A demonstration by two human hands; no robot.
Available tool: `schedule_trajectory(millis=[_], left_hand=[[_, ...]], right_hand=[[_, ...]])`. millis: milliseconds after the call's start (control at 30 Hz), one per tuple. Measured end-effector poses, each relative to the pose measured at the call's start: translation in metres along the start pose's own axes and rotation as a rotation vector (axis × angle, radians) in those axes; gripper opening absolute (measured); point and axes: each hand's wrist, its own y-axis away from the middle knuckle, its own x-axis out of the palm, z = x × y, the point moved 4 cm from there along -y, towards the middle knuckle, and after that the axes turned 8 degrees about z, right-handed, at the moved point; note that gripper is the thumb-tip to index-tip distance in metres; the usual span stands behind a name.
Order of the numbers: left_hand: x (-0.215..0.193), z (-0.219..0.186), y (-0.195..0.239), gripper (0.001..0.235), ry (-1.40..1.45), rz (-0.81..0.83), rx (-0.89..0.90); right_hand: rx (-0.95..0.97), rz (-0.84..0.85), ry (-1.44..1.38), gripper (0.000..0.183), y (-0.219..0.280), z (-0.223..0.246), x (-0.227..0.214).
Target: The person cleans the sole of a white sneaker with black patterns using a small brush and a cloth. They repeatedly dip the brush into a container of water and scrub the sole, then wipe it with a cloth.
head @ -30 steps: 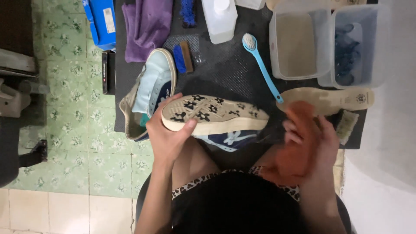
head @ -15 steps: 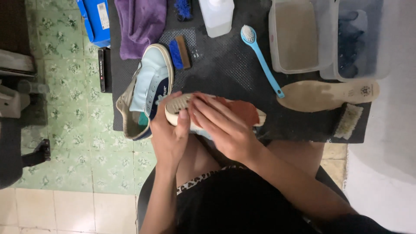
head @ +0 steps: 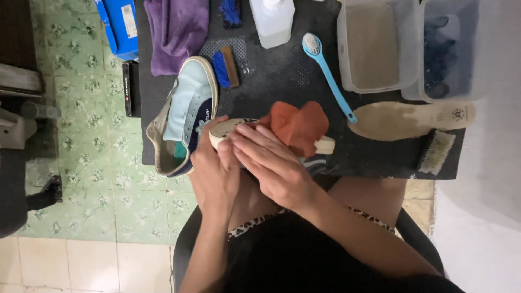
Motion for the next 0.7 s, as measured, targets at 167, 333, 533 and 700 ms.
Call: schedule_trajectory(millis=[167,333,533,700], left_hand=[[-0.001,0.008,-0.003,0.063,0.062,0.045,-0.011],[0.004,0.007,-0.007,0.062,0.106,0.078,-0.010],[0.021,-0.013,-0.012,0.108,0.506,0.100,0.352],[0.029,-0.007,-0.004,0.117,0.675,0.091,0.403]], right_hand=[[0.002,0.036,0.006,0.032,0.050,-0.034,-0.011],[0.167,0.109,0.009,0.033,0.085,-0.050,-0.045],[0.569,0.039,-0.033,0.037,0.101,-0.052,-0.058],[0.795,-0.210,-0.305,0.031,0.179,-0.078,-0.059]])
